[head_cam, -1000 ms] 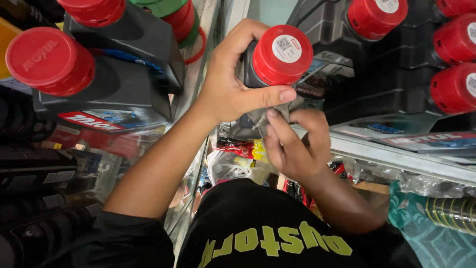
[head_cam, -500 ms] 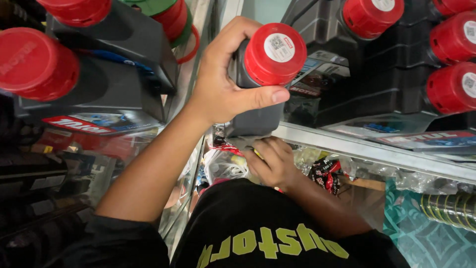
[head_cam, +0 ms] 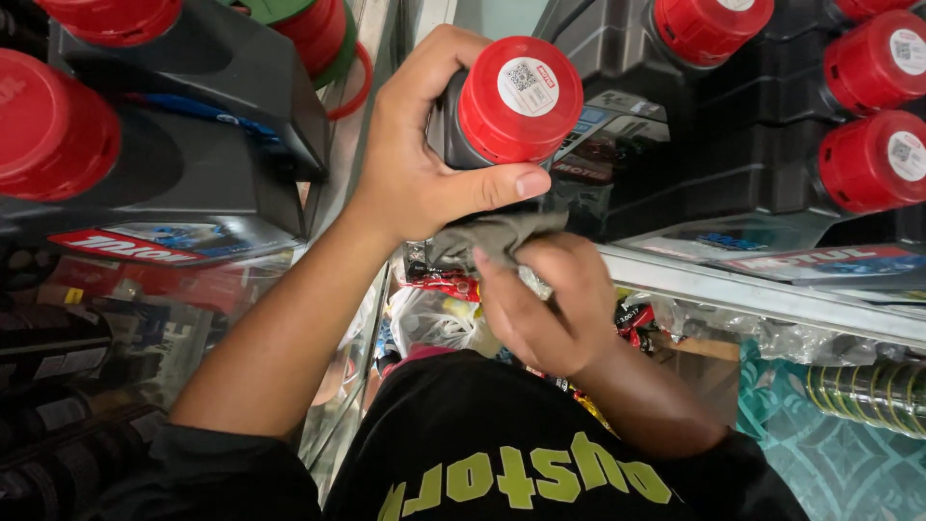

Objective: Cleaning dust off several motorcycle oil bottles using a rag.

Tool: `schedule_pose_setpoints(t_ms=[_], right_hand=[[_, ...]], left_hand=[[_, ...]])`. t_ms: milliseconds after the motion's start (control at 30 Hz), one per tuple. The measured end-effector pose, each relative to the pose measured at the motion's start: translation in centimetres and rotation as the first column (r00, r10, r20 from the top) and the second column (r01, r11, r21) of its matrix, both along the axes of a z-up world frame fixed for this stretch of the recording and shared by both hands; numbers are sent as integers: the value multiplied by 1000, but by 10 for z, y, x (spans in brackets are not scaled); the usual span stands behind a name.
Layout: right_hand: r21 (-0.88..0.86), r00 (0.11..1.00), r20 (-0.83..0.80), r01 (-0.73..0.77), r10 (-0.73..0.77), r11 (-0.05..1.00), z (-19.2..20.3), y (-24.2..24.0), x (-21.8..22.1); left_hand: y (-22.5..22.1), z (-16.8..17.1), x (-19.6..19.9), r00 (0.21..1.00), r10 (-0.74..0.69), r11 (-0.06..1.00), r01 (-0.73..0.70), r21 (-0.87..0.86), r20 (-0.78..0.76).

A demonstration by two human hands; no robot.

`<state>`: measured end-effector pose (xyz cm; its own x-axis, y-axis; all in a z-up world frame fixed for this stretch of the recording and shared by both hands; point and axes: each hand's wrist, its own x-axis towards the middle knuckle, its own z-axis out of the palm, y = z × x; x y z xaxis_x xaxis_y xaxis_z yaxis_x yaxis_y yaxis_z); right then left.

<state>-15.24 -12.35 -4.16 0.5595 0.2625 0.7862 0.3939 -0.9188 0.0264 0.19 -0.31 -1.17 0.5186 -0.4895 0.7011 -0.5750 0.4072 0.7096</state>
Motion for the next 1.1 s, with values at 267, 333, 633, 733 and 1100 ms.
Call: schedule_pose_setpoints(t_ms=[267, 333, 633, 733, 1100], right_hand=[[-134, 989, -56, -143, 137, 981, -75, -2, 3], [-118, 988, -81, -143, 134, 983, -79, -2, 1], [46, 993, 38, -112, 110, 993, -37, -14, -5], [98, 997, 53, -53, 48, 994, -9, -11, -5], [113, 970, 150, -207, 190, 972, -16, -29, 8]], left_hand=[[-2, 0, 1, 1000, 23, 1000, -23, -4, 16], [-2, -1, 1, 1000, 21, 1000, -21, -4, 12], [-3, 2, -1, 999, 47, 999, -47, 1, 9], [-5, 6, -4, 996, 80, 997, -80, 8, 27], [-18, 27, -17, 979, 197, 979, -199, 51, 55]])
